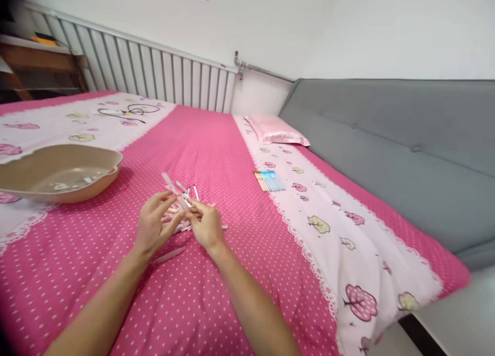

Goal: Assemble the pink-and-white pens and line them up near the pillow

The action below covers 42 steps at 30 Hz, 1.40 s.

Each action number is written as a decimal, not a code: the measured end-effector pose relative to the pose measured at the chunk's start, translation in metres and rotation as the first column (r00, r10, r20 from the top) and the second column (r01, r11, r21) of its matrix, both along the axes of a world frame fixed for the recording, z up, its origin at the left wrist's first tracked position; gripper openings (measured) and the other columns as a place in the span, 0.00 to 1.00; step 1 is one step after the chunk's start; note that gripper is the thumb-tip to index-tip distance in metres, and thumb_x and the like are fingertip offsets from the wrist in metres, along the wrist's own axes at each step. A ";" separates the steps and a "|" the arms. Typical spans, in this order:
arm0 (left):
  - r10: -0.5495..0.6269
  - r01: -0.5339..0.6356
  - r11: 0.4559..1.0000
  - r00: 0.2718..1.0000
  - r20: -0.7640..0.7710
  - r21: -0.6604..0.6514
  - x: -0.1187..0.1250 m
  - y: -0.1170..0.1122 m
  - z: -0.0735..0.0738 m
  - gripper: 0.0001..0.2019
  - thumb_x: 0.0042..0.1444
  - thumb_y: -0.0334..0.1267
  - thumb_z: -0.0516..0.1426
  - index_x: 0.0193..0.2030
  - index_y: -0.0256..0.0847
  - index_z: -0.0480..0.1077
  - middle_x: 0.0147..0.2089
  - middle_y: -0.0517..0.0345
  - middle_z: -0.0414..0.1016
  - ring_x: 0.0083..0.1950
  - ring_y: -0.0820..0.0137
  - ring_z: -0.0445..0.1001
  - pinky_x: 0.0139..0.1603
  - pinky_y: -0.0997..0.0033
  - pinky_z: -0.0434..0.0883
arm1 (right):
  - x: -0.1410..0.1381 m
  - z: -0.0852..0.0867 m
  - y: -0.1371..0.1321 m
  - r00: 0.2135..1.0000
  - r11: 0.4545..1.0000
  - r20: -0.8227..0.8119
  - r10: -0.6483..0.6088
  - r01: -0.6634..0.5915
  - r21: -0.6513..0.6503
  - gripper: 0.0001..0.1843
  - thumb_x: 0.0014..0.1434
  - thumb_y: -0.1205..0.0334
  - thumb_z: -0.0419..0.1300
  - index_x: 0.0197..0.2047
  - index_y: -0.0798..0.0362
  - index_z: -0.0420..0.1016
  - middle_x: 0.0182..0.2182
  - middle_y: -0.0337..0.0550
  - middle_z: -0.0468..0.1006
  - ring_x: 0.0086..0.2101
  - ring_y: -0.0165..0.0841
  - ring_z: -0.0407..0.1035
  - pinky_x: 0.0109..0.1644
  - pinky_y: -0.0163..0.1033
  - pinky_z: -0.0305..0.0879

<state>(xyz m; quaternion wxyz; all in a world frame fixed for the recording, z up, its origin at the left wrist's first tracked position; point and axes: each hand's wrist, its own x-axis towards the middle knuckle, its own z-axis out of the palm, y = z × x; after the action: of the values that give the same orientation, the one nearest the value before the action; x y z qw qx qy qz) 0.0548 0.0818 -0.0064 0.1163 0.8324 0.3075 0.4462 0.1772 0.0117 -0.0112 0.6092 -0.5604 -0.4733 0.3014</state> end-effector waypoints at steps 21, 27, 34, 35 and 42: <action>0.455 -0.433 0.884 0.715 -0.532 0.174 -0.107 -0.069 -0.051 0.32 0.55 0.49 0.41 0.58 0.26 0.62 0.60 0.37 0.64 0.61 0.53 0.61 0.63 0.54 0.53 | 0.173 -0.033 -0.103 0.541 0.507 0.407 -0.736 0.839 -0.199 0.15 0.52 0.62 0.56 0.43 0.54 0.76 0.38 0.47 0.80 0.40 0.36 0.74 0.46 0.37 0.66; 0.478 -0.439 0.873 0.681 -0.554 0.213 -0.104 -0.074 -0.047 0.31 0.55 0.48 0.41 0.57 0.28 0.64 0.59 0.41 0.65 0.61 0.56 0.62 0.64 0.57 0.52 | 0.172 -0.052 -0.100 0.515 0.470 0.443 -0.734 0.856 -0.216 0.13 0.53 0.59 0.56 0.41 0.51 0.76 0.36 0.44 0.80 0.37 0.34 0.74 0.39 0.35 0.66; 0.469 -0.431 0.878 0.691 -0.550 0.208 -0.101 -0.076 -0.044 0.30 0.55 0.47 0.42 0.57 0.28 0.64 0.59 0.40 0.66 0.61 0.56 0.62 0.63 0.56 0.52 | 0.169 -0.050 -0.098 0.471 0.427 0.502 -0.725 0.880 -0.210 0.13 0.54 0.57 0.56 0.41 0.49 0.76 0.37 0.42 0.80 0.37 0.35 0.73 0.37 0.35 0.64; 0.465 -0.430 0.880 0.698 -0.544 0.201 -0.101 -0.076 -0.044 0.30 0.55 0.47 0.42 0.57 0.28 0.64 0.59 0.39 0.66 0.61 0.55 0.62 0.63 0.56 0.52 | 0.169 -0.050 -0.098 0.470 0.427 0.511 -0.720 0.880 -0.208 0.12 0.54 0.57 0.56 0.41 0.48 0.76 0.37 0.42 0.80 0.37 0.34 0.73 0.37 0.35 0.63; 0.452 -0.423 0.887 0.709 -0.542 0.187 -0.101 -0.078 -0.044 0.30 0.55 0.47 0.42 0.57 0.27 0.64 0.59 0.39 0.65 0.61 0.55 0.61 0.63 0.56 0.52 | 0.166 -0.051 -0.095 0.452 0.437 0.578 -0.679 0.882 -0.177 0.12 0.55 0.56 0.56 0.41 0.46 0.76 0.37 0.41 0.80 0.37 0.34 0.72 0.37 0.35 0.62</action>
<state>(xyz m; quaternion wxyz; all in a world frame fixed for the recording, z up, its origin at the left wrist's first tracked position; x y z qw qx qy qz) -0.0463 0.0038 -0.0500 -0.1107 0.8327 0.5050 0.1980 0.3432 -0.0834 -0.0619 0.4094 -0.8923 -0.1825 -0.0540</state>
